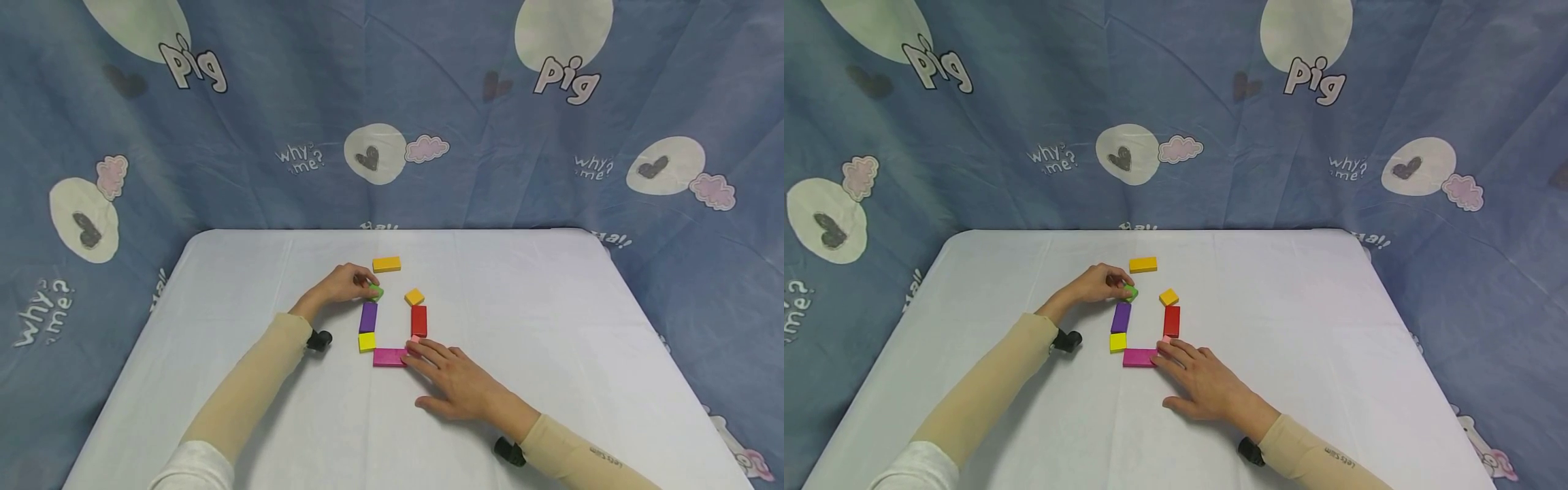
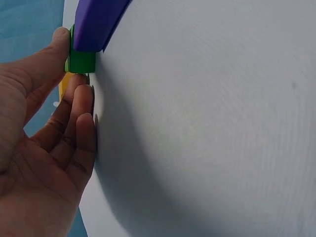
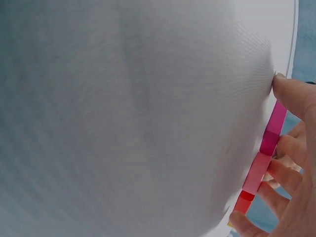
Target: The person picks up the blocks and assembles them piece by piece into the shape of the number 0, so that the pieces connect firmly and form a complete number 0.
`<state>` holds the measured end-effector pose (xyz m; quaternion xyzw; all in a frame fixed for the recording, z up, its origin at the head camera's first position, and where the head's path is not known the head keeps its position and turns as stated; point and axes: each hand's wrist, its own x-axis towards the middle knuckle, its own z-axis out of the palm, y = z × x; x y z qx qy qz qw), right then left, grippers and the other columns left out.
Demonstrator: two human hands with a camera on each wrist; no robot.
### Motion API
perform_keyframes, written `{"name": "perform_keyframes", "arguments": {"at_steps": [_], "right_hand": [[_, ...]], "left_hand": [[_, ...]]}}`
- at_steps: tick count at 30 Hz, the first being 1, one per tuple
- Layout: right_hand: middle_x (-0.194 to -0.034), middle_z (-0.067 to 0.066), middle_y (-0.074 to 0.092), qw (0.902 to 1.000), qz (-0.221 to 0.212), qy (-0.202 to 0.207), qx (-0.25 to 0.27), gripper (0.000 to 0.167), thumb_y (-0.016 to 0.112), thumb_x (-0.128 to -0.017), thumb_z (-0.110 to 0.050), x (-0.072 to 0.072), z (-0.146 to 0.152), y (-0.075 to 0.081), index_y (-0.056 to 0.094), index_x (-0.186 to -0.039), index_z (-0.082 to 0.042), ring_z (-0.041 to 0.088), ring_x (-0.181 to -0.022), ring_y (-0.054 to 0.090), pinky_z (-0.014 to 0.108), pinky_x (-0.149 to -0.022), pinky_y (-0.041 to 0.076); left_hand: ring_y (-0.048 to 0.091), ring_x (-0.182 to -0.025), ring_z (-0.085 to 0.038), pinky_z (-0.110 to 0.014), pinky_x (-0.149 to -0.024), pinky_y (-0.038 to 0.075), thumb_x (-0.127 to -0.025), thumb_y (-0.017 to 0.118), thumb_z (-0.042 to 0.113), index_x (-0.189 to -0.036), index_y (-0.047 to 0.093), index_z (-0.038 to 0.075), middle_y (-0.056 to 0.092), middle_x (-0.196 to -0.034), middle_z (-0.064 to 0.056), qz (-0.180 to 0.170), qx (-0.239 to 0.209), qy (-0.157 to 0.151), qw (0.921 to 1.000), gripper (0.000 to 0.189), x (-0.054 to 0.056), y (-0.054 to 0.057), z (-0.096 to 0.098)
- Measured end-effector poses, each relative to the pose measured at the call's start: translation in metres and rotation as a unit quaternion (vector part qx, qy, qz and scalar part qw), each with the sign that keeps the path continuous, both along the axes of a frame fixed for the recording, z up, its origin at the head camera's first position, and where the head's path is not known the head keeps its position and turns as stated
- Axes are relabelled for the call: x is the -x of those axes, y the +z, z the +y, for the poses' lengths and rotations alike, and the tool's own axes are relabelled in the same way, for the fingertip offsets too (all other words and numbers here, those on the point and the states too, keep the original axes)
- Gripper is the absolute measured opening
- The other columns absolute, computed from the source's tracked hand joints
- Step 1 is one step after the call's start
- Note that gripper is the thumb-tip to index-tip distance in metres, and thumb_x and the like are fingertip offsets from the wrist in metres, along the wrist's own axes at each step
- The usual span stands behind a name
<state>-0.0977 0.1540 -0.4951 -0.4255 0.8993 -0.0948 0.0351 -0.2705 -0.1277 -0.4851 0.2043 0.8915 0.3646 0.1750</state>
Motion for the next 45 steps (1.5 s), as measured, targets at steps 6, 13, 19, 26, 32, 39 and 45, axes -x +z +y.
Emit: {"name": "perform_keyframes", "arguments": {"at_steps": [6, 13, 19, 26, 32, 39, 45], "right_hand": [[-0.159, 0.002, 0.025, 1.0000, 0.003, 0.000, -0.001, 0.074, 0.057, -0.093, -0.055, -0.001, 0.000, 0.000, 0.033, -0.154, -0.020, 0.020, -0.145, 0.021, 0.046, -0.102, 0.040], [-0.159, 0.002, 0.026, 1.0000, 0.003, -0.001, 0.001, 0.074, 0.058, -0.093, -0.054, -0.001, 0.001, 0.000, 0.033, -0.154, -0.021, 0.020, -0.145, 0.021, 0.046, -0.101, 0.040], [-0.159, 0.002, 0.026, 1.0000, 0.000, -0.001, 0.004, 0.074, 0.058, -0.093, -0.054, 0.000, 0.001, 0.000, 0.033, -0.154, -0.021, 0.020, -0.145, 0.021, 0.046, -0.102, 0.040], [-0.159, 0.002, 0.026, 1.0000, 0.000, -0.001, 0.004, 0.074, 0.058, -0.093, -0.053, 0.000, 0.002, 0.001, 0.033, -0.153, -0.020, 0.020, -0.145, 0.021, 0.047, -0.102, 0.040], [-0.159, 0.002, 0.025, 1.0000, -0.007, 0.001, 0.004, 0.074, 0.058, -0.093, -0.053, 0.000, 0.001, 0.002, 0.033, -0.154, -0.021, 0.022, -0.145, 0.021, 0.047, -0.102, 0.040], [-0.159, 0.003, 0.027, 0.9999, 0.001, 0.008, 0.012, 0.074, 0.059, -0.093, -0.052, 0.001, 0.001, 0.001, 0.033, -0.153, -0.019, 0.022, -0.145, 0.022, 0.047, -0.100, 0.041], [-0.159, 0.002, 0.026, 0.9999, 0.005, 0.007, 0.006, 0.074, 0.058, -0.093, -0.053, 0.002, 0.002, -0.001, 0.033, -0.154, -0.019, 0.021, -0.145, 0.021, 0.046, -0.100, 0.041]], "left_hand": [[0.054, -0.077, -0.016, -0.029, -0.071, 0.045, -0.086, 0.076, 0.023, -0.107, 0.073, 0.007, 0.064, -0.086, -0.003, 0.006, 0.008, -0.005, 0.9999, 0.027, -0.001, 0.000, 0.002], [0.054, -0.077, -0.017, -0.029, -0.070, 0.044, -0.087, 0.076, 0.023, -0.107, 0.073, 0.007, 0.064, -0.086, -0.003, 0.004, 0.010, -0.008, 0.9999, 0.026, -0.001, 0.000, 0.004], [0.054, -0.076, -0.017, -0.029, -0.070, 0.044, -0.087, 0.076, 0.023, -0.108, 0.072, 0.007, 0.064, -0.086, -0.003, 0.001, 0.010, -0.011, 0.9999, 0.026, -0.001, 0.000, 0.005], [0.055, -0.078, -0.017, -0.030, -0.072, 0.046, -0.088, 0.075, 0.024, -0.110, 0.072, 0.008, 0.065, -0.086, -0.002, 0.005, 0.005, -0.012, 0.9999, 0.027, 0.001, -0.002, 0.004], [0.056, -0.079, -0.018, -0.032, -0.071, 0.047, -0.094, 0.067, 0.028, -0.108, 0.072, 0.008, 0.063, -0.087, -0.003, 0.045, -0.009, 0.040, 0.9982, 0.024, 0.004, -0.003, 0.001], [0.053, -0.091, -0.027, -0.040, -0.084, 0.045, -0.097, 0.062, 0.026, -0.115, 0.066, 0.004, 0.057, -0.106, -0.014, 0.108, -0.022, 0.121, 0.9865, 0.029, 0.014, -0.007, 0.006], [0.051, -0.097, -0.027, -0.042, -0.088, 0.042, -0.099, 0.057, 0.030, -0.135, 0.056, 0.005, 0.053, -0.119, -0.016, 0.107, 0.014, 0.123, 0.9865, 0.044, 0.027, -0.015, 0.012]]}}
